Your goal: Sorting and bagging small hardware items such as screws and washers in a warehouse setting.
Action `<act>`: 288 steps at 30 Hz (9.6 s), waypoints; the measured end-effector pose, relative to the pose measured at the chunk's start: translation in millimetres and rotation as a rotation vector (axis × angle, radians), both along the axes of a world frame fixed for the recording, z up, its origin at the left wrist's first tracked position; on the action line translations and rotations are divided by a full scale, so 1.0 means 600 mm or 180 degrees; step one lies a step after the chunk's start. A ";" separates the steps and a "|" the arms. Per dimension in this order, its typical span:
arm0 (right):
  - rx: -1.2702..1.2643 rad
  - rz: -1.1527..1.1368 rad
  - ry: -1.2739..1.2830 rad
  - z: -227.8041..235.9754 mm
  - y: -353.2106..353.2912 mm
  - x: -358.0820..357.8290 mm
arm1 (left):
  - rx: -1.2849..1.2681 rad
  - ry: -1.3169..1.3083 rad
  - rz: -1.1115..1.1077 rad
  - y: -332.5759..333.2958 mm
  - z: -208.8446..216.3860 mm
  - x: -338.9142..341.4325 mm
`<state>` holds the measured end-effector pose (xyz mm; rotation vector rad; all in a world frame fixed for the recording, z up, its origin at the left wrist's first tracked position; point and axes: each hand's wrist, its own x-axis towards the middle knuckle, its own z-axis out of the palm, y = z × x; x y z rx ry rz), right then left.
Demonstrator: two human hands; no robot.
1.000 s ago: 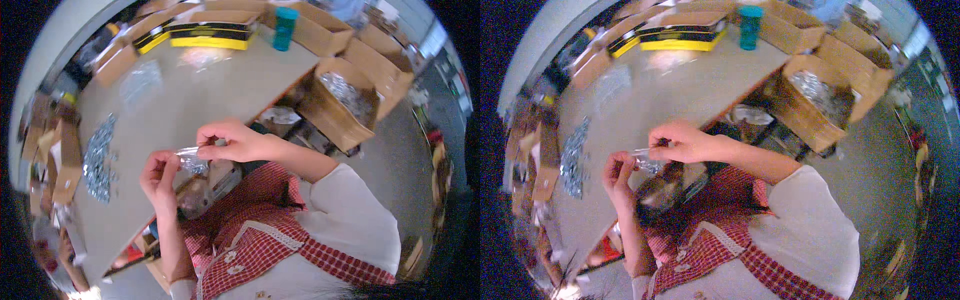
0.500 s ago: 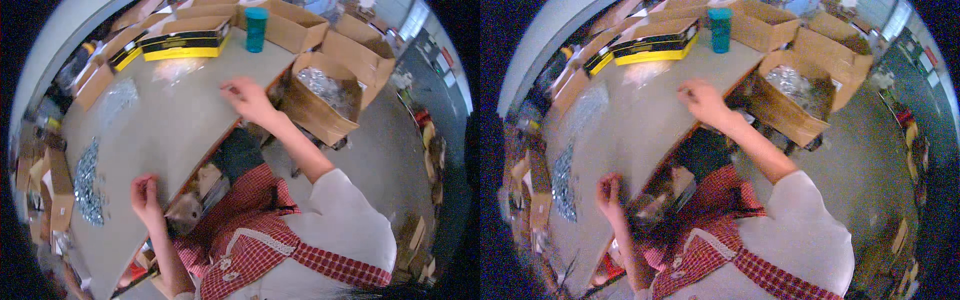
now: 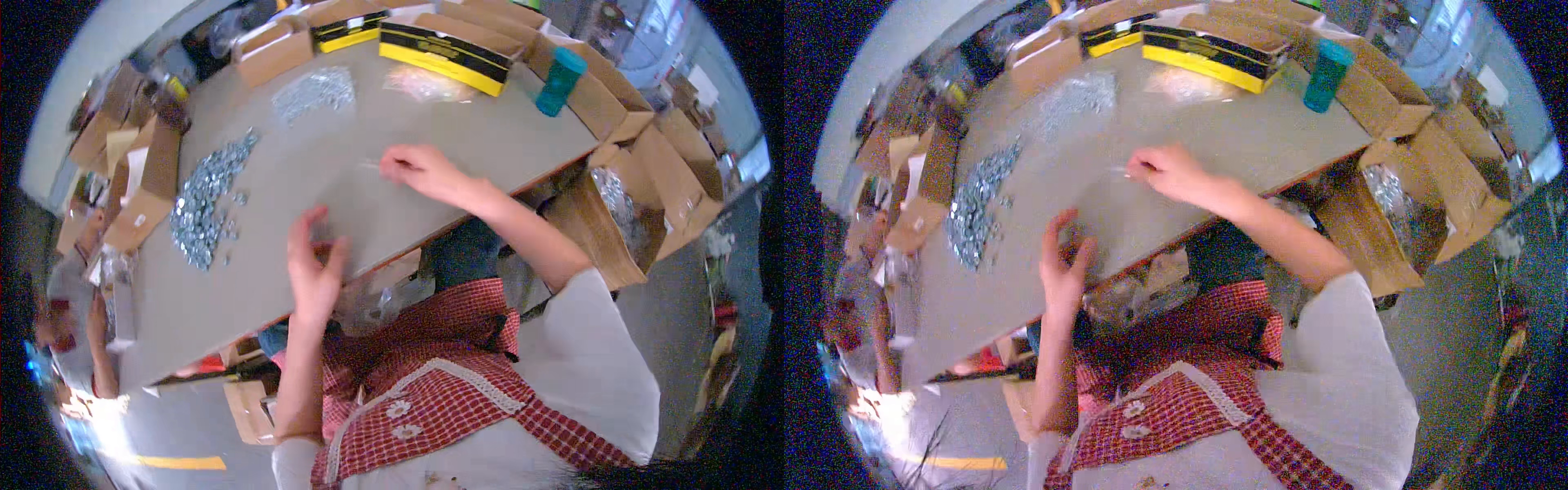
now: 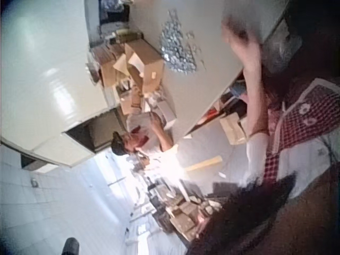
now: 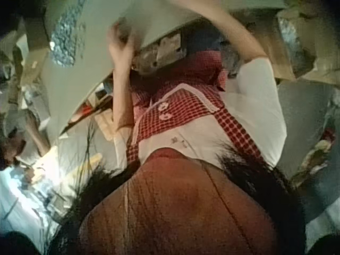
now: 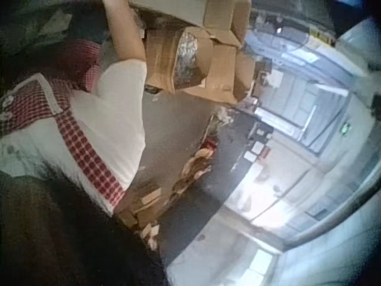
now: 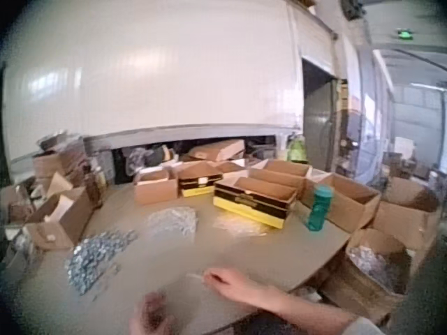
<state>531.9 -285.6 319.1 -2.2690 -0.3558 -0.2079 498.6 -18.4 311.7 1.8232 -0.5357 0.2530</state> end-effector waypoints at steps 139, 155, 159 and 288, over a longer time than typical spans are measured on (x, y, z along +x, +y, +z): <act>-0.1122 0.0973 -0.2099 0.151 0.246 -0.183 | -0.1381 0.1656 -0.0878 0.145 0.067 -0.070; -0.0854 0.1121 -0.0866 0.121 0.140 -0.156 | -0.1325 0.1087 0.0239 0.112 0.058 -0.060; -0.1187 0.0920 -0.1140 0.109 0.157 -0.146 | -0.0102 0.0164 0.0950 0.123 0.043 -0.047; -0.2041 0.0032 -0.1156 -0.047 0.093 0.230 | -0.0059 0.1294 0.0232 -0.005 -0.259 -0.160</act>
